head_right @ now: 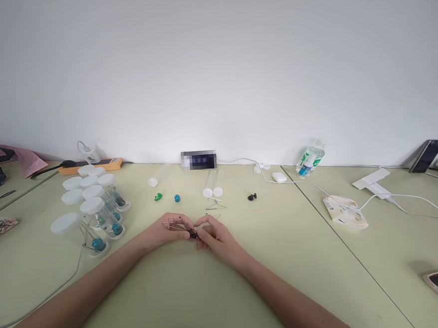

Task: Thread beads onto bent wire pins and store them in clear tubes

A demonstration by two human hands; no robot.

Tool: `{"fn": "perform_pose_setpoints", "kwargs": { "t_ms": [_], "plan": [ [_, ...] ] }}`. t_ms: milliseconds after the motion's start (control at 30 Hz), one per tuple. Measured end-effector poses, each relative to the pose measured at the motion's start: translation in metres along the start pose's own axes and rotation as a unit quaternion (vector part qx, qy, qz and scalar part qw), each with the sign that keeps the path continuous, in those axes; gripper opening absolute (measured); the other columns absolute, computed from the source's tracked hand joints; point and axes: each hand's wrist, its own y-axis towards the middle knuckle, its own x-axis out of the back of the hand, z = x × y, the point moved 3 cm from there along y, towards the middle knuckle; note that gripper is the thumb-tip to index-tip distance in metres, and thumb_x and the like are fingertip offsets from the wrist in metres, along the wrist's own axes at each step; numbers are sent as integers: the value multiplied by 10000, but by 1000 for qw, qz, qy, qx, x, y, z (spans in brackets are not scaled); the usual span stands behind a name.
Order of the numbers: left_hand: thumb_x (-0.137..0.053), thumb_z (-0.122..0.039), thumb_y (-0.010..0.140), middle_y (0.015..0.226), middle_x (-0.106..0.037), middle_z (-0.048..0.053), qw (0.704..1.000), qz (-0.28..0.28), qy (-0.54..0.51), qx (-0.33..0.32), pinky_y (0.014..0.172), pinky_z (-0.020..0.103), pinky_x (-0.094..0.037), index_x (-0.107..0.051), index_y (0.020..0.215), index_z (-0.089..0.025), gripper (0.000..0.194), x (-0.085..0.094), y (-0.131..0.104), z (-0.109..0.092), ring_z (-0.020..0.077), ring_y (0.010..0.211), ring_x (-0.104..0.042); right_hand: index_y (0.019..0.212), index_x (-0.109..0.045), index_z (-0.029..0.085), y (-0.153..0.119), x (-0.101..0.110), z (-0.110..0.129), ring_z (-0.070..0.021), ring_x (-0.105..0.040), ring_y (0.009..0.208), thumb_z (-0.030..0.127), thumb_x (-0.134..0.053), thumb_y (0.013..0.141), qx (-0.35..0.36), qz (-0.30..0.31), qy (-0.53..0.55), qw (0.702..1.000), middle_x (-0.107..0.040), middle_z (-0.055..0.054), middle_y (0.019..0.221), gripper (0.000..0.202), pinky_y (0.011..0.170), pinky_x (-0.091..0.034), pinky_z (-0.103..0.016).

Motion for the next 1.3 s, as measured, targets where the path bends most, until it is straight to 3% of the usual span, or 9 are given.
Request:
{"fn": "perform_pose_setpoints", "kwargs": {
  "t_ms": [167, 333, 500, 600, 800, 933, 1100, 1300],
  "plan": [
    [-699, -282, 702, 840, -684, 58, 1000, -13, -3, 10, 725, 282, -460, -647, 880, -149, 228, 1, 0, 1, 183, 807, -632, 1004, -486, 231, 0, 1, 0, -123, -495, 642, 481, -581, 795, -2, -22, 3, 1000, -588, 0, 785, 339, 581, -368, -241],
    [-713, -274, 683, 871, -684, 61, 1000, -9, -6, -2, 773, 292, -453, -654, 837, -146, 208, -1, 0, -1, 187, 841, -627, 859, -487, 200, 1, -1, -1, -126, -499, 629, 487, -450, 874, -3, -11, 23, 1000, -579, 2, 669, 290, 609, -383, -259],
    [-701, -294, 690, 832, -681, 54, 999, -25, -7, 22, 690, 271, -462, -646, 858, -151, 228, 0, -1, 1, 177, 779, -628, 835, -494, 211, 1, 1, -2, -106, -454, 584, 461, -622, 767, -13, -45, -14, 999, -529, 22, 698, 289, 541, -351, -230],
    [-708, -289, 681, 845, -679, 56, 1000, -19, 0, 10, 727, 278, -461, -648, 845, -146, 226, 0, 0, 0, 184, 812, -628, 797, -484, 203, 1, 0, 0, -118, -470, 606, 482, -527, 830, -9, -23, 4, 1000, -539, 15, 671, 284, 569, -363, -244],
    [-696, -303, 697, 869, -678, 70, 999, -26, 2, 23, 718, 288, -465, -638, 868, -145, 240, 1, 0, 2, 191, 811, -631, 869, -494, 212, 1, 2, 0, -109, -464, 599, 438, -633, 767, -6, -46, -3, 999, -556, 17, 722, 284, 551, -348, -235],
    [-700, -284, 693, 872, -680, 69, 1000, -11, 7, 11, 749, 291, -458, -645, 857, -145, 221, 0, 0, 1, 193, 841, -628, 842, -501, 200, 1, 0, 0, -118, -485, 612, 476, -479, 862, -8, -18, 23, 1000, -590, 2, 683, 277, 587, -371, -250],
    [-700, -289, 696, 849, -679, 58, 1000, -20, 2, 16, 709, 282, -462, -644, 861, -154, 220, 1, 0, 2, 179, 792, -630, 853, -524, 212, 1, 2, 1, -107, -464, 587, 456, -610, 779, -9, -46, -7, 999, -543, 20, 707, 269, 539, -347, -232],
    [-712, -288, 681, 880, -685, 69, 1000, -9, 1, 10, 757, 294, -459, -651, 859, -148, 234, 1, 1, 3, 192, 839, -631, 836, -527, 198, 2, 1, 1, -123, -481, 621, 481, -486, 855, 0, -26, 8, 1000, -575, -3, 695, 286, 574, -366, -249]
  ]
}}
